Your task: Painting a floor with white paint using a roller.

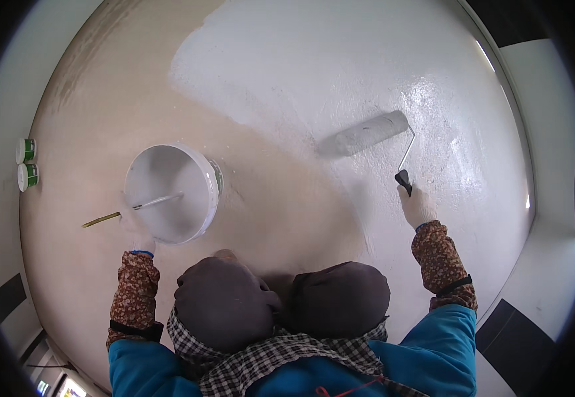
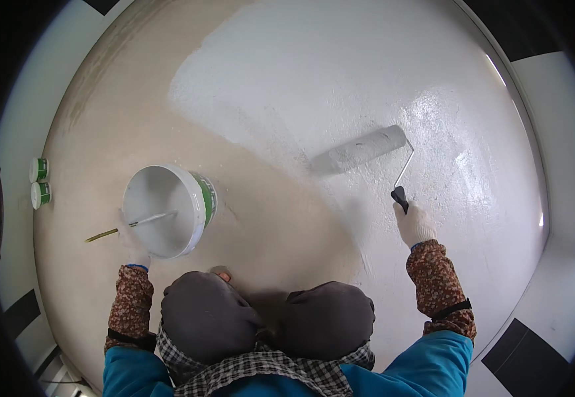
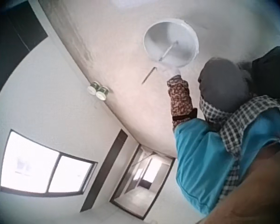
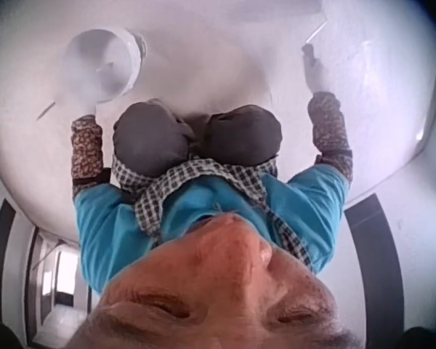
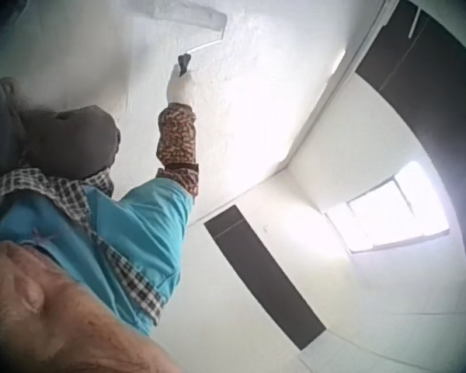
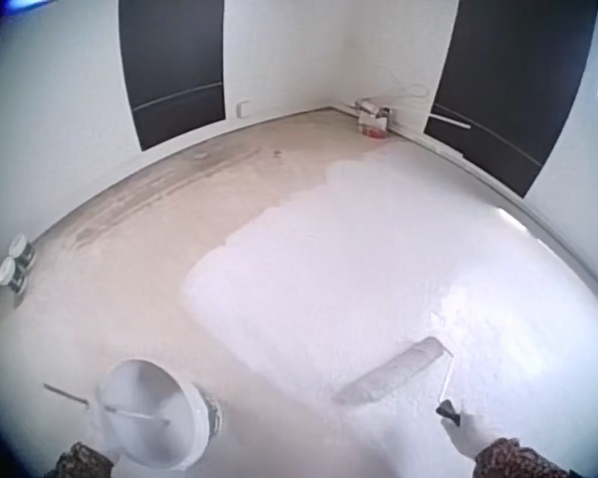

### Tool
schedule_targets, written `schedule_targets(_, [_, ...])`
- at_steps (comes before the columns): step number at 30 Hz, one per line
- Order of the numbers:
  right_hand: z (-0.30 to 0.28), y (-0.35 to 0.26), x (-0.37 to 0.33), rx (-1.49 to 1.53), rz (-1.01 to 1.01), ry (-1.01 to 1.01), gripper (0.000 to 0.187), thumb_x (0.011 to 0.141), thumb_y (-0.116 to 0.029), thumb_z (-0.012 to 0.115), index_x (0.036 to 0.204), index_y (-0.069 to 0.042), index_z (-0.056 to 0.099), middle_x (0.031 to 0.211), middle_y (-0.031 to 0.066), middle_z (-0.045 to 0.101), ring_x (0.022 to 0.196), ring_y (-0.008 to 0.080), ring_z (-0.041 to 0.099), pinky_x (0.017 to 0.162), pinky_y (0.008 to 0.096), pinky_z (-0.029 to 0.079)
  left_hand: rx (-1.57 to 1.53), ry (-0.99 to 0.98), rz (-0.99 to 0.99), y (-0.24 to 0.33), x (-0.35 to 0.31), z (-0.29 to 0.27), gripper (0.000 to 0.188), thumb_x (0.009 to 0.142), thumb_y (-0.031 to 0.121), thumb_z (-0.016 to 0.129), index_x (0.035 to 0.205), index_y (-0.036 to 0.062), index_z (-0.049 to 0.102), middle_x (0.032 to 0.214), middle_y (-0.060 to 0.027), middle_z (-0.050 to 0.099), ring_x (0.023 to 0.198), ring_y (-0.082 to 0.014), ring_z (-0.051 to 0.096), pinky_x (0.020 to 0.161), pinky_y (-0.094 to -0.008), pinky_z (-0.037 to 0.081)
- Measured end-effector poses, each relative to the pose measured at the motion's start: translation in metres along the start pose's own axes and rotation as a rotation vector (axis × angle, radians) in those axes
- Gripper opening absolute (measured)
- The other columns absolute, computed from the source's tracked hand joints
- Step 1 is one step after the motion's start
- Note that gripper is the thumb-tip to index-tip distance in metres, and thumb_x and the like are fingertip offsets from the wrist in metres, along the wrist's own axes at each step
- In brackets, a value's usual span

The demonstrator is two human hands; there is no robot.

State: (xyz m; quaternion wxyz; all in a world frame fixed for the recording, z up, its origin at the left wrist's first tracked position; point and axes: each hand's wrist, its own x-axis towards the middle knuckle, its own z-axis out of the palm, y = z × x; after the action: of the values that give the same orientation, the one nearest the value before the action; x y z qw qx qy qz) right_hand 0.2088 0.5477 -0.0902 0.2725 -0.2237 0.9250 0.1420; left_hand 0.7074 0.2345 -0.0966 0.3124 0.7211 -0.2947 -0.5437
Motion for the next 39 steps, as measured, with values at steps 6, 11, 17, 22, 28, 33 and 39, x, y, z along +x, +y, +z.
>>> schedule_targets(6, [0.074,0.144,-0.130,-0.059,0.167,-0.113,0.042,0.094,-0.045,0.052,0.095,-0.003,0.058,0.085,0.0261,0.066,0.085,0.0460,0.063,0.073,0.0553,0.049,0.019,0.126,0.097,0.003,-0.008,0.009,0.070,0.094,0.057,0.046,0.133,-0.0019,0.050,0.129,-0.0157,0.055,0.112,-0.0286,0.058,0.094,-0.0399,0.050])
schedule_targets(11, [0.096,0.206,-0.186,-0.105,0.197,-0.165,0.040,0.093,-0.043,0.054,0.094,-0.004,0.058,0.081,0.0253,0.065,0.083,0.0463,0.062,0.072,0.0551,0.048,0.031,0.051,0.048,0.007,-0.018,0.009,0.071,0.095,0.059,0.042,0.132,-0.0013,0.050,0.128,-0.0152,0.055,0.112,-0.0280,0.059,0.093,-0.0393,0.050])
schedule_targets(17, [0.081,0.174,-0.107,-0.132,-0.008,-0.074,0.039,0.092,-0.044,0.055,0.093,-0.005,0.059,0.078,0.0235,0.066,0.078,0.0450,0.064,0.069,0.0550,0.049,0.092,0.065,-0.034,0.008,-0.018,0.002,0.074,0.094,0.063,0.040,0.131,0.0002,0.051,0.122,-0.0148,0.058,0.107,-0.0260,0.060,0.088,-0.0379,0.051])
schedule_targets(22, [0.024,0.039,-0.009,-0.068,-0.285,0.013,0.042,0.093,-0.043,0.054,0.095,-0.001,0.057,0.081,0.0263,0.066,0.080,0.0454,0.064,0.068,0.0541,0.050,0.073,0.078,-0.044,-0.002,-0.009,-0.004,0.077,0.092,0.066,0.041,0.131,0.0006,0.051,0.121,-0.0146,0.059,0.105,-0.0256,0.061,0.087,-0.0388,0.052])
schedule_targets(28, [-0.036,-0.162,0.050,-0.073,-0.438,0.030,0.053,0.096,-0.048,0.048,0.104,0.003,0.060,0.094,0.0276,0.066,0.091,0.0423,0.065,0.078,0.0510,0.051,0.219,0.129,-0.096,-0.016,0.003,-0.018,0.072,0.093,0.064,0.042,0.116,-0.0016,0.061,0.099,-0.0100,0.064,0.086,-0.0198,0.063,0.074,-0.0347,0.052])
schedule_targets(33, [-0.059,-0.304,0.076,-0.012,-0.529,0.086,0.058,0.094,-0.049,0.047,0.108,0.005,0.062,0.101,0.0269,0.066,0.100,0.0419,0.064,0.086,0.0490,0.050,0.036,0.119,-0.118,-0.016,0.001,-0.012,0.063,0.094,0.058,0.047,0.107,-0.0015,0.063,0.092,-0.0077,0.064,0.079,-0.0163,0.061,0.067,-0.0328,0.051])
schedule_targets(39, [-0.062,-0.421,0.102,0.095,-0.648,0.159,0.058,0.092,-0.050,0.049,0.106,0.004,0.063,0.100,0.0271,0.066,0.098,0.0424,0.064,0.087,0.0493,0.049,0.018,0.091,0.019,-0.012,-0.012,-0.006,0.066,0.100,0.049,0.043,0.138,-0.0042,0.039,0.104,-0.0145,0.061,0.089,-0.0177,0.060,0.076,-0.0307,0.049])
